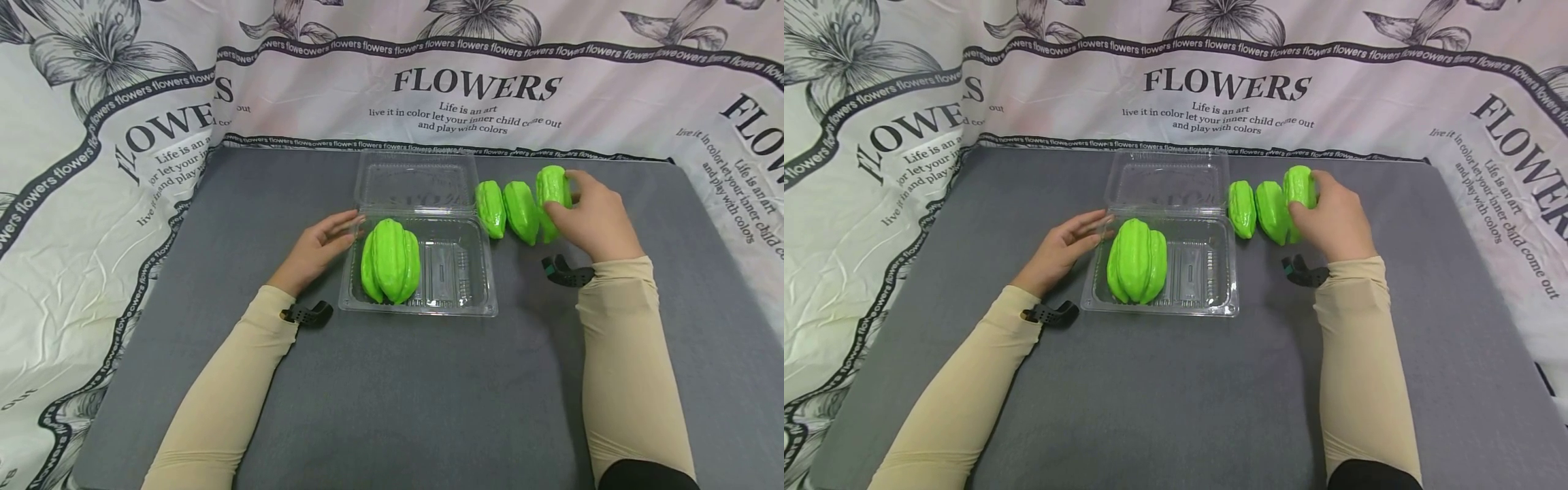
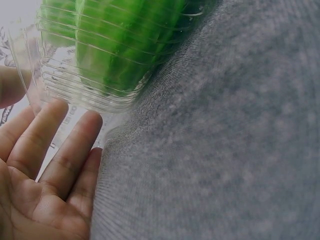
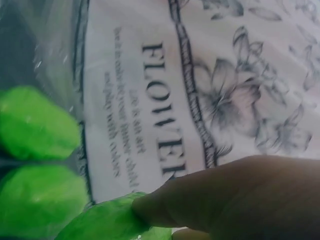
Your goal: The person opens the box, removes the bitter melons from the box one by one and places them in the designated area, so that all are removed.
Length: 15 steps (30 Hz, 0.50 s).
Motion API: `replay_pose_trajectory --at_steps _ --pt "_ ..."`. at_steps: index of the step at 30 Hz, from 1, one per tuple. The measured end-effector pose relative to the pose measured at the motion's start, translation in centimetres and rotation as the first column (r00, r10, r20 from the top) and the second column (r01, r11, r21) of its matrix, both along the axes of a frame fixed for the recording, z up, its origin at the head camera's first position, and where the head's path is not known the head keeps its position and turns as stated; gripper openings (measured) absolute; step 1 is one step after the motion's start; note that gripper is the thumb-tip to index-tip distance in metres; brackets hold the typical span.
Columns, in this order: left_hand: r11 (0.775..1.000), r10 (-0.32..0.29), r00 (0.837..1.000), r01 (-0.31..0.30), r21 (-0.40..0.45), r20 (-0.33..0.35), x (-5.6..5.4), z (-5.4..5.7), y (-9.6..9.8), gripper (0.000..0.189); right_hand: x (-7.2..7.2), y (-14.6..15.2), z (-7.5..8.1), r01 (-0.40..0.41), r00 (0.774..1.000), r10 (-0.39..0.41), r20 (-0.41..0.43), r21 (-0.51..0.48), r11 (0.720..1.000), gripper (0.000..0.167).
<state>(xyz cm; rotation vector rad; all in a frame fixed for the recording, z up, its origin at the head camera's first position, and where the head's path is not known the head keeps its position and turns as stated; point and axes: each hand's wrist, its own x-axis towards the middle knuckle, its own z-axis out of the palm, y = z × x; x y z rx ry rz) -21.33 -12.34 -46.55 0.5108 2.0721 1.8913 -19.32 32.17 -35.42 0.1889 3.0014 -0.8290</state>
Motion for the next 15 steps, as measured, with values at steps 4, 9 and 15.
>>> replay_pose_trajectory --at_steps 4,9,15 --pt "1.0 0.001 1.0 -0.001 -0.007 0.003 0.1 0.1 0.0 0.055 -0.4 0.8 -0.9 0.014 0.999 -0.015 0.047 0.022 1.0 0.076" --pt "1.0 0.004 1.0 -0.004 -0.01 0.002 0.1 0.0 0.0 0.055 -0.8 1.5 -1.8 0.012 0.996 -0.015 0.085 0.033 0.999 0.076" --pt "1.0 0.007 1.0 -0.007 -0.001 -0.013 -0.1 -0.2 0.1 0.054 -1.3 1.8 -2.6 0.024 0.994 -0.028 0.101 0.038 0.999 0.076"
